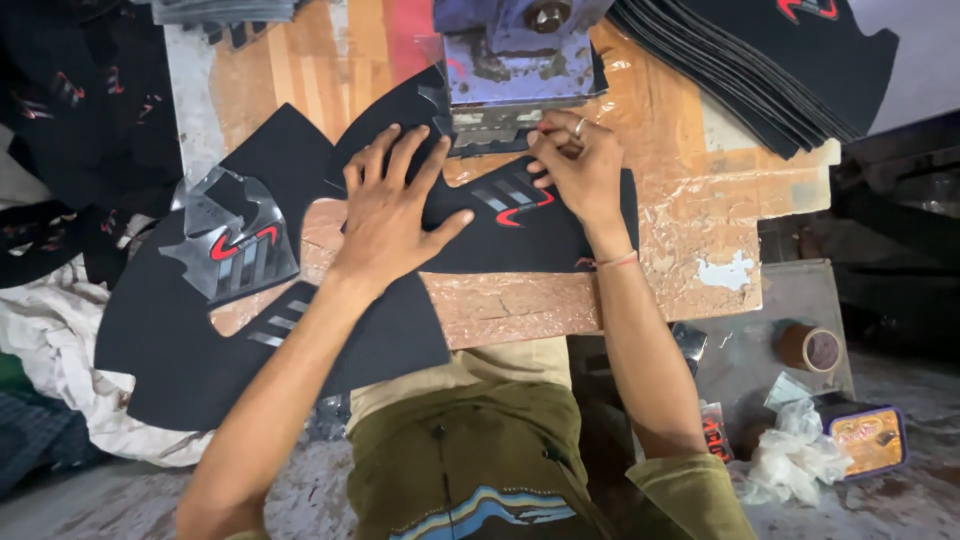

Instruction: Applying graphic logos onto fabric panels using an industrial heat press machine.

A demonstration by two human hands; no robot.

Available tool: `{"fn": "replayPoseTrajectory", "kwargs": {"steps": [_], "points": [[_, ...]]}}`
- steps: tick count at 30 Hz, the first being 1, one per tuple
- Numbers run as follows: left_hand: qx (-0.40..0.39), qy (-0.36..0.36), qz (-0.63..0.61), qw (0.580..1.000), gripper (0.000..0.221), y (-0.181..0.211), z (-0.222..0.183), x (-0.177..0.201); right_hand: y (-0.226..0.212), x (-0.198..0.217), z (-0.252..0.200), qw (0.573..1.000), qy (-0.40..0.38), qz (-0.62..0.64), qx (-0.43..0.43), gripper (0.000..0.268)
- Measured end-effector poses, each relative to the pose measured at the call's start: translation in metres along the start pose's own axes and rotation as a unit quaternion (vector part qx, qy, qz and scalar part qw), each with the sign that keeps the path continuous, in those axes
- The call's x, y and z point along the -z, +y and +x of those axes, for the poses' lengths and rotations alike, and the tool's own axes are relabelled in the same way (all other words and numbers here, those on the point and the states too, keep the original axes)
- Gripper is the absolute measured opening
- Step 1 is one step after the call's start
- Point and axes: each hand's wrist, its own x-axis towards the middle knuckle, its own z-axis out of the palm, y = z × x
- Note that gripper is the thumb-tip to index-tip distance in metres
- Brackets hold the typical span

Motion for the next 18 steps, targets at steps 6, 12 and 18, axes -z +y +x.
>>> {"fn": "replayPoseTrajectory", "kwargs": {"steps": [6, 12, 18], "points": [[0.043, 0.041, 0.029, 0.998, 0.076, -0.092, -0.047, 0.080, -0.021, 0.026, -0.081, 0.996, 0.030, -0.083, 0.003, 0.027], [0.369, -0.021, -0.097, 0.924, 0.041, -0.135, -0.144, 0.124, -0.040, 0.031, -0.150, 0.979, 0.060, -0.188, -0.040, 0.020], [0.215, 0.047, -0.202, 0.954, 0.039, -0.010, -0.084, 0.131, -0.153, -0.057, -0.132, 0.959, -0.142, -0.105, 0.220, 0.047]]}}
